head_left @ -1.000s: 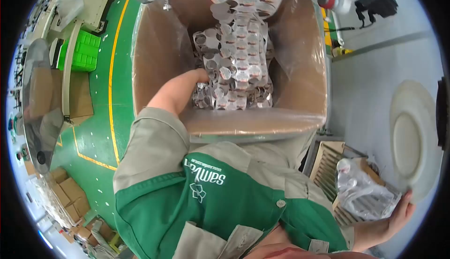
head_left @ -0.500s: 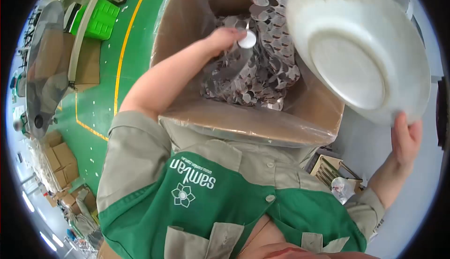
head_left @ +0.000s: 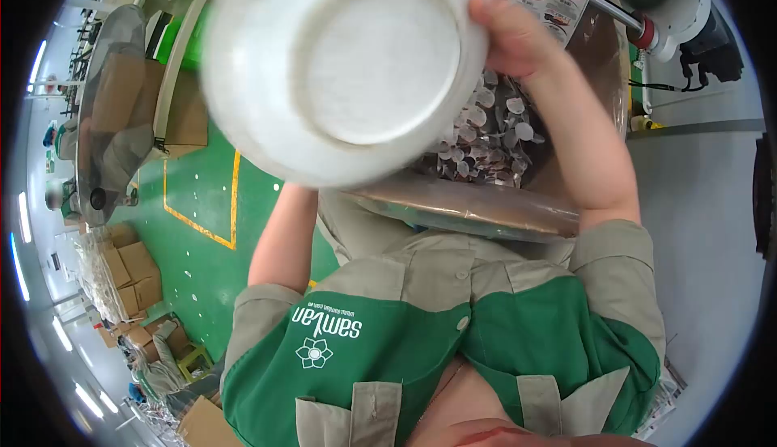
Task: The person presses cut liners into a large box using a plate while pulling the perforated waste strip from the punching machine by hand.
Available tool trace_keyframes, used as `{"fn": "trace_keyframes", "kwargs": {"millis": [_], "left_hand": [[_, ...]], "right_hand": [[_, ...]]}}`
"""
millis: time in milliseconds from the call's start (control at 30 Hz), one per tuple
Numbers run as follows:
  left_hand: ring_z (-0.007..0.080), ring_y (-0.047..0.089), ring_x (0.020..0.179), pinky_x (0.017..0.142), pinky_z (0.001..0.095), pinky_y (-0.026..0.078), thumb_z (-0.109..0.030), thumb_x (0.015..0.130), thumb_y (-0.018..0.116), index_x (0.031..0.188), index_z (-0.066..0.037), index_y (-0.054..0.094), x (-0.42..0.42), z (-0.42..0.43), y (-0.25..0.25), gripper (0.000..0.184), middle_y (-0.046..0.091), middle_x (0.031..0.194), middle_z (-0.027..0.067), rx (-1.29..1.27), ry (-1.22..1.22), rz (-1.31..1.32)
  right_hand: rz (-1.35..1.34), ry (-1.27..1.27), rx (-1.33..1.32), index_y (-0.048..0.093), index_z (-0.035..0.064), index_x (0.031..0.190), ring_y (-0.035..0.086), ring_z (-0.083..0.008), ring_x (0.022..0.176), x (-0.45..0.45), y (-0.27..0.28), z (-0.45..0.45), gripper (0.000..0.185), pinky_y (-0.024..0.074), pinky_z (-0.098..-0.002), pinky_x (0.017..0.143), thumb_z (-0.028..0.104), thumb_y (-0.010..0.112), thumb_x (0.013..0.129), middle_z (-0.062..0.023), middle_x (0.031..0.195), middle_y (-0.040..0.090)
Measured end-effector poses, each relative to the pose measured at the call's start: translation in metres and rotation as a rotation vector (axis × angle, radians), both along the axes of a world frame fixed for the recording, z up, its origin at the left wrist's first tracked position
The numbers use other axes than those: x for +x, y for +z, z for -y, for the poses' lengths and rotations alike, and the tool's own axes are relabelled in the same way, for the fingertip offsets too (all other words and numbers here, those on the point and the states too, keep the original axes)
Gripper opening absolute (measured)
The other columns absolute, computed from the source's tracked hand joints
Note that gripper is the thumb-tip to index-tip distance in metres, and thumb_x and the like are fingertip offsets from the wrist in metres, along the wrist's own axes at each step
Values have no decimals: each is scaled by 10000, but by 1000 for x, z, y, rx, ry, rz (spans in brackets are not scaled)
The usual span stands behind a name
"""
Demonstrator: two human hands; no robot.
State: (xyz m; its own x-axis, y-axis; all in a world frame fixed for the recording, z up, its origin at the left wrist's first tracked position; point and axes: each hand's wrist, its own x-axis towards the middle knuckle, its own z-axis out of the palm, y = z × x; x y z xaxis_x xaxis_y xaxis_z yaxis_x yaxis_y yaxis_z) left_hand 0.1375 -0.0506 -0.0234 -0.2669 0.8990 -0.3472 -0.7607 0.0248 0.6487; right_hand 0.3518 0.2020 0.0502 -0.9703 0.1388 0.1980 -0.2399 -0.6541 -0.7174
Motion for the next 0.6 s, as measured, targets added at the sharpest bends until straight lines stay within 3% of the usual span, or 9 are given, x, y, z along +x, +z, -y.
{"fn": "trace_keyframes", "kwargs": {"millis": [67,100,233,300,333,367,467,533,600], "left_hand": [[194,560,996,780,322,476,-217,829,606,1069,4,595,-10,13,-24,327,617,1032,123,-263,-238,-1364],[174,600,728,622,327,470,-207,787,654,870,-18,658,-10,10,2,206,652,761,79,-768,-687,-1140],[76,491,518,482,256,384,-159,809,647,738,-17,602,2,13,-8,165,553,567,14,-707,-726,-1316],[110,511,515,490,293,395,-167,799,650,743,-5,601,8,7,-12,178,567,566,36,-721,-779,-1260],[110,511,515,490,293,395,-167,799,650,743,-5,601,10,6,-13,178,567,566,36,-721,-796,-1259],[130,514,511,495,301,400,-160,793,650,736,-1,599,12,4,-14,177,567,564,55,-674,-838,-1375],[177,514,508,517,320,414,-145,772,652,708,8,600,20,-3,-7,174,565,571,109,-645,-922,-1529],[186,510,515,527,318,419,-144,768,652,707,8,609,22,-1,-6,169,570,573,114,-645,-918,-1482],[201,532,536,543,316,431,-133,757,659,732,12,626,30,0,9,151,587,609,115,-635,-935,-1555]], "right_hand": [[355,17,-235,475,38,1202,558,-191,1026,-4,-122,-16,442,450,-368,906,295,582,859,-103,1173,549],[558,-65,-149,452,39,1237,567,-185,990,8,-174,-18,457,438,-366,912,294,563,874,-87,1114,581],[1344,-717,1183,611,35,1049,612,-290,914,110,-364,-38,500,471,-355,780,439,627,754,-177,1007,625],[1085,-308,1589,637,58,996,605,-294,920,105,-345,-41,453,469,-373,783,444,616,758,-158,1004,631],[1275,54,1421,635,62,1001,612,-304,884,73,-250,-30,442,475,-390,754,429,624,755,-159,959,641],[1159,-150,1614,651,41,930,622,-313,780,66,-262,-34,408,476,-396,712,385,655,711,-179,854,644],[1031,-115,1633,654,14,890,612,-318,753,23,-108,-16,362,467,-392,695,335,660,725,-186,818,639],[892,-391,1428,649,-6,863,617,-313,734,19,-50,-6,364,477,-381,696,333,659,730,-190,796,635],[612,-461,924,654,-2,894,622,-156,748,24,-21,1,318,478,-291,702,260,712,725,-99,804,661]]}}
